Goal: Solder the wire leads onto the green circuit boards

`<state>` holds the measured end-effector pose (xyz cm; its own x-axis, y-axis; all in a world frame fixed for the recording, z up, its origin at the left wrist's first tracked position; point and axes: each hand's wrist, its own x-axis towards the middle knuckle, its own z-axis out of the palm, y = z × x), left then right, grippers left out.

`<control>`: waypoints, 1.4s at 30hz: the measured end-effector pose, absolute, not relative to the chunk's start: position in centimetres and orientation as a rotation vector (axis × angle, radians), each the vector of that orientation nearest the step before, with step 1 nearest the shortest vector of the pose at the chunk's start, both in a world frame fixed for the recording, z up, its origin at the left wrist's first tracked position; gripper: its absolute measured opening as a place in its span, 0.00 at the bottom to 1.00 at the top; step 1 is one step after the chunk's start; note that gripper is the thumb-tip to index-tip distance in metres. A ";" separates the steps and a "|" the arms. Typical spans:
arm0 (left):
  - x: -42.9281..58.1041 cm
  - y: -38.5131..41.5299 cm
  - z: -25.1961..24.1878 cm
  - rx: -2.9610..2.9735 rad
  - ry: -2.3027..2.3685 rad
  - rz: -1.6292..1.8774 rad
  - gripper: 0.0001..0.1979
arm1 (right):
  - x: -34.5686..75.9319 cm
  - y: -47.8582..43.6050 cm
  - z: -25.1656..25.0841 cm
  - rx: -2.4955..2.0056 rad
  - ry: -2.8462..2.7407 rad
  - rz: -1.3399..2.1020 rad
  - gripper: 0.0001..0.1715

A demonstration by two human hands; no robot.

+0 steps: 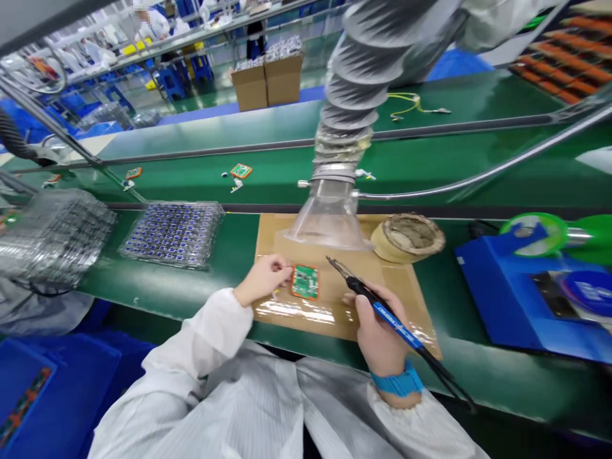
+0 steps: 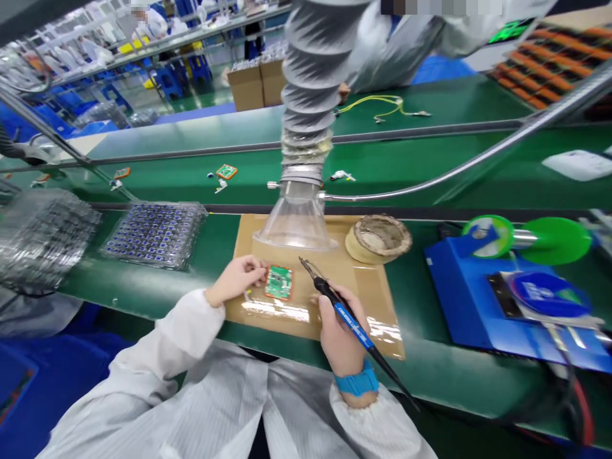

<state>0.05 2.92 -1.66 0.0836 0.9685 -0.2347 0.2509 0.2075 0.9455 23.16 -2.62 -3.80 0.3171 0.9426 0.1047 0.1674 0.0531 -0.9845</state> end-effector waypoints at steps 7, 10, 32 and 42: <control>-5.5 2.3 1.3 2.041 1.793 0.661 0.07 | 19.8 -3.2 -5.5 -1.207 -1.490 1.095 0.25; -13.0 3.2 2.8 1.886 2.160 0.740 0.08 | 19.8 -3.5 -5.8 -1.236 -1.543 1.070 0.26; -22.3 10.9 5.8 2.105 2.443 0.212 0.07 | 19.4 -3.7 -5.7 -1.246 -1.540 0.875 0.23; -5.7 2.6 0.9 1.926 1.584 1.232 0.09 | 19.3 -3.4 -5.0 -1.258 -1.495 0.790 0.20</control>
<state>-5.75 2.63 0.95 -0.0077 0.9195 0.3931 0.6072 -0.3081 0.7324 19.32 -3.38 -4.97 0.0268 0.9621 0.2713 0.3176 0.2492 -0.9149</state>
